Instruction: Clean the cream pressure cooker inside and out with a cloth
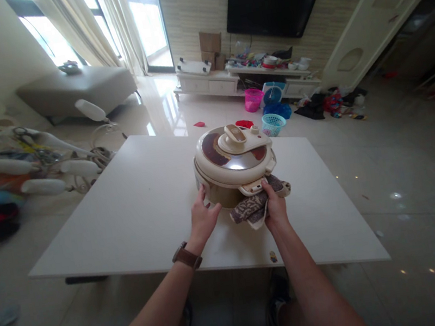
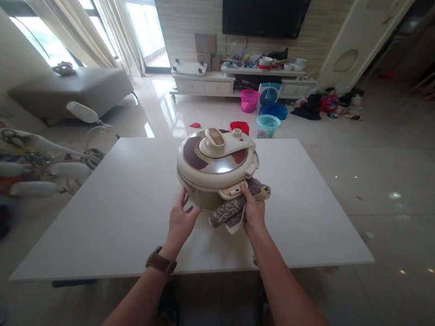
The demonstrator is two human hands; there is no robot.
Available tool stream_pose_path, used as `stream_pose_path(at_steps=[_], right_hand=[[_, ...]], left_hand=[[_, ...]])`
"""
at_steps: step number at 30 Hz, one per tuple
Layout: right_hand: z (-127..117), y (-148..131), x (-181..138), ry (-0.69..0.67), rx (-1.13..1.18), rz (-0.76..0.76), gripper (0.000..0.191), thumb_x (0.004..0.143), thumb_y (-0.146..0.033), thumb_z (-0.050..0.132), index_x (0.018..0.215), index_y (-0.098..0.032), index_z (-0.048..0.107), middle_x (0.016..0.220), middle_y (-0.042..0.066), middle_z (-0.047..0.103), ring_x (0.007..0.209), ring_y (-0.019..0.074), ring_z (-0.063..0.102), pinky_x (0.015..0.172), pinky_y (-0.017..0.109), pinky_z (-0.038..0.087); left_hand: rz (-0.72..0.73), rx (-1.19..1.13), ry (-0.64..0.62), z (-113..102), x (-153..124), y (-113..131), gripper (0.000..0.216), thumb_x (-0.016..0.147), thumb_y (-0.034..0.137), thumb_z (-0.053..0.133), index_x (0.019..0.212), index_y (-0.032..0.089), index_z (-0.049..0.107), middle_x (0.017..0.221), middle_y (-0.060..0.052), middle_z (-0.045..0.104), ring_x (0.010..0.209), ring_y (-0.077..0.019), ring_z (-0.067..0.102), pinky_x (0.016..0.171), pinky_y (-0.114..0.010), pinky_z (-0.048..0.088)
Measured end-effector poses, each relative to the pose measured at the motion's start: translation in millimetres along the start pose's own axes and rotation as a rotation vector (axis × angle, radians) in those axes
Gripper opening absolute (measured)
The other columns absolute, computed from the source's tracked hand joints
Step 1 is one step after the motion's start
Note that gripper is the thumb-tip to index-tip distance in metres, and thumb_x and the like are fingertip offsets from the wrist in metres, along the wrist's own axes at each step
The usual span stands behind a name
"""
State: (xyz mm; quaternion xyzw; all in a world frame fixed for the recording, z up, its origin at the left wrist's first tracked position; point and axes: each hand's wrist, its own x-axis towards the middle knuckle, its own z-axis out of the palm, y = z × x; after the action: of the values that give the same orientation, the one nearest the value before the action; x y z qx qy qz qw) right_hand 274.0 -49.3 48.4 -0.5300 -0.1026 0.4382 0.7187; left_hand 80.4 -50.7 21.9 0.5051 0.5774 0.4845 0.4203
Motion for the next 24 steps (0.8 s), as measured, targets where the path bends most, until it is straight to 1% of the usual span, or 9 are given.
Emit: stream_pose_path(at_steps=[4,7,9,12,15,17,20,24], right_hand=[[6,0,-4,0.081,0.015,0.018,0.054,0.062,-0.035,0.091,0.11,-0.014,0.077,0.115,0.008,0.081,0.108,0.0247,0.076,0.099,0.04,0.064],[11,3,-14,0.149,0.022,0.013,0.051,0.063,-0.035,0.09,0.108,-0.013,0.077,0.116,0.009,0.08,0.109,0.0253,0.076,0.1,0.041,0.063],[14,8,-21,0.144,0.043,-0.005,0.054,0.064,-0.036,0.09,0.111,-0.014,0.077,0.12,0.009,0.08,0.111,0.0249,0.076,0.101,0.04,0.063],[17,18,-30,0.106,0.057,-0.038,0.06,0.066,-0.039,0.09,0.119,-0.015,0.075,0.125,0.008,0.078,0.114,0.0242,0.075,0.102,0.039,0.062],[19,25,-33,0.086,0.03,-0.047,0.063,0.067,-0.041,0.09,0.122,-0.015,0.074,0.128,0.009,0.077,0.118,0.0246,0.074,0.104,0.04,0.061],[20,27,-33,0.081,0.022,-0.048,0.064,0.067,-0.041,0.09,0.123,-0.015,0.074,0.129,0.01,0.077,0.119,0.025,0.073,0.105,0.041,0.061],[21,27,-33,0.074,0.028,-0.068,0.065,0.068,-0.042,0.09,0.125,-0.014,0.073,0.132,0.01,0.076,0.122,0.0251,0.072,0.108,0.041,0.059],[21,27,-33,0.062,0.026,-0.094,0.067,0.068,-0.043,0.09,0.126,-0.013,0.073,0.134,0.011,0.075,0.124,0.0255,0.072,0.109,0.042,0.058]], left_hand=[[0.012,0.027,-0.016,0,-1,1,0.095,0.076,0.012,0.076,0.164,0.017,0.043,0.166,-0.015,0.048,0.151,-0.0342,0.05,0.111,-0.043,0.058],[0.013,0.022,-0.03,-2,2,-1,0.096,0.074,0.011,0.077,0.164,0.015,0.043,0.169,-0.016,0.044,0.151,-0.034,0.049,0.112,-0.043,0.057],[0.018,0.011,-0.034,-5,7,-4,0.098,0.073,0.011,0.078,0.164,0.017,0.043,0.169,-0.015,0.043,0.152,-0.0336,0.049,0.113,-0.042,0.057],[0.023,0.0,-0.046,-14,19,-8,0.1,0.071,0.01,0.078,0.164,0.021,0.044,0.167,-0.014,0.046,0.152,-0.0345,0.049,0.113,-0.045,0.055],[-0.004,-0.014,-0.093,-22,29,-9,0.102,0.07,0.009,0.076,0.165,0.024,0.042,0.167,-0.014,0.046,0.154,-0.0358,0.046,0.113,-0.046,0.054],[-0.02,-0.017,-0.125,-26,33,-9,0.103,0.07,0.01,0.075,0.166,0.025,0.04,0.168,-0.014,0.045,0.155,-0.0355,0.044,0.112,-0.044,0.055],[-0.017,-0.001,-0.136,-25,32,-10,0.106,0.071,0.013,0.076,0.168,0.025,0.036,0.171,-0.013,0.041,0.157,-0.0349,0.04,0.109,-0.04,0.057],[-0.011,0.032,-0.133,-21,29,-14,0.113,0.07,0.015,0.078,0.171,0.024,0.028,0.172,-0.014,0.038,0.158,-0.0347,0.038,0.108,-0.039,0.057]])
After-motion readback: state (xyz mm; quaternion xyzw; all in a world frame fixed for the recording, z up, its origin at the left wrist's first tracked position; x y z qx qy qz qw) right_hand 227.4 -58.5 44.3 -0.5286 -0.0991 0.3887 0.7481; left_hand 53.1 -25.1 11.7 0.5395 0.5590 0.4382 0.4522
